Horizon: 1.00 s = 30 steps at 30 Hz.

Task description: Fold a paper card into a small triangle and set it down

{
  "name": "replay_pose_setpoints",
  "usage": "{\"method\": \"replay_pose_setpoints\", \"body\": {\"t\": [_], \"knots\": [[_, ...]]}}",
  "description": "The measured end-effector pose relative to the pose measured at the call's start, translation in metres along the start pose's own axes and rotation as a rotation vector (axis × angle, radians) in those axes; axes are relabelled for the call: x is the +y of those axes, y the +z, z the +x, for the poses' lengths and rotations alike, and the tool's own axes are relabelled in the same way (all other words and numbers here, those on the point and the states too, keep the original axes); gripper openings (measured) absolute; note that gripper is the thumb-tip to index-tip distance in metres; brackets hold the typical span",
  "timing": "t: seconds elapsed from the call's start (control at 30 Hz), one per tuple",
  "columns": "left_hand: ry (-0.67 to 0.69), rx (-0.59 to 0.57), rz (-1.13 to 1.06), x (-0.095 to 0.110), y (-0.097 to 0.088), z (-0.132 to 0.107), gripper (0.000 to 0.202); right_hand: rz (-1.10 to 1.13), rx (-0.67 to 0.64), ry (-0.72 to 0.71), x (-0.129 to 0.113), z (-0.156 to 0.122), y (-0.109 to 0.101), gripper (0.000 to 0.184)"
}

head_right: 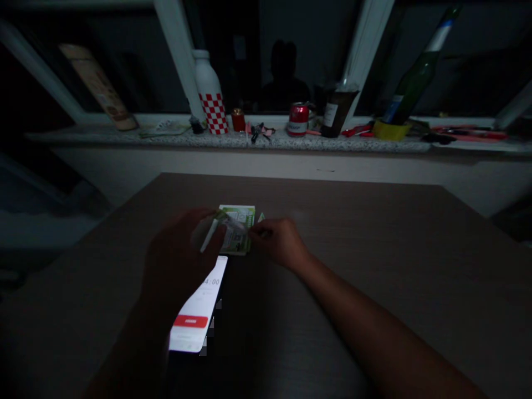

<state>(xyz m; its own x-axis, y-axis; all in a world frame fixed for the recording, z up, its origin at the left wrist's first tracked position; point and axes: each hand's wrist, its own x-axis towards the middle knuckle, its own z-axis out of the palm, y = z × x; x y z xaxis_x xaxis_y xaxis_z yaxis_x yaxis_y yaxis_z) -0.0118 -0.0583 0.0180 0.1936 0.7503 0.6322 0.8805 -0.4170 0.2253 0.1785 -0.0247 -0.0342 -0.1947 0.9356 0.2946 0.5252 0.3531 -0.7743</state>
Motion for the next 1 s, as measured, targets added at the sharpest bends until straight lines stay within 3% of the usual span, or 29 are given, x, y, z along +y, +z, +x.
{"method": "replay_pose_setpoints", "body": {"t": [0.13,0.23,0.43,0.6,0.73,0.83,1.0], "knots": [[0.116,0.090,-0.058,0.012,0.001,-0.001,0.029,0.276,0.101,0.135,0.001,-0.018,-0.013,0.024],[0.166,0.065,-0.108,0.024,0.008,-0.004,0.028,0.425,0.135,0.255,0.001,-0.039,-0.026,0.030],[0.287,-0.237,-0.211,0.053,0.032,-0.017,0.038,0.560,0.176,0.463,0.014,-0.086,-0.052,0.031],[0.368,-0.507,-0.217,0.078,0.051,-0.030,0.041,0.560,0.197,0.553,0.035,-0.118,-0.069,0.034],[0.422,-0.701,-0.171,0.091,0.066,-0.040,0.034,0.555,0.121,0.613,0.050,-0.139,-0.082,0.033],[0.471,-0.774,-0.156,0.096,0.074,-0.046,0.031,0.493,0.060,0.598,0.057,-0.148,-0.092,0.031],[0.535,-0.759,-0.162,0.099,0.082,-0.051,0.030,0.427,0.051,0.488,0.059,-0.146,-0.106,0.030]]}}
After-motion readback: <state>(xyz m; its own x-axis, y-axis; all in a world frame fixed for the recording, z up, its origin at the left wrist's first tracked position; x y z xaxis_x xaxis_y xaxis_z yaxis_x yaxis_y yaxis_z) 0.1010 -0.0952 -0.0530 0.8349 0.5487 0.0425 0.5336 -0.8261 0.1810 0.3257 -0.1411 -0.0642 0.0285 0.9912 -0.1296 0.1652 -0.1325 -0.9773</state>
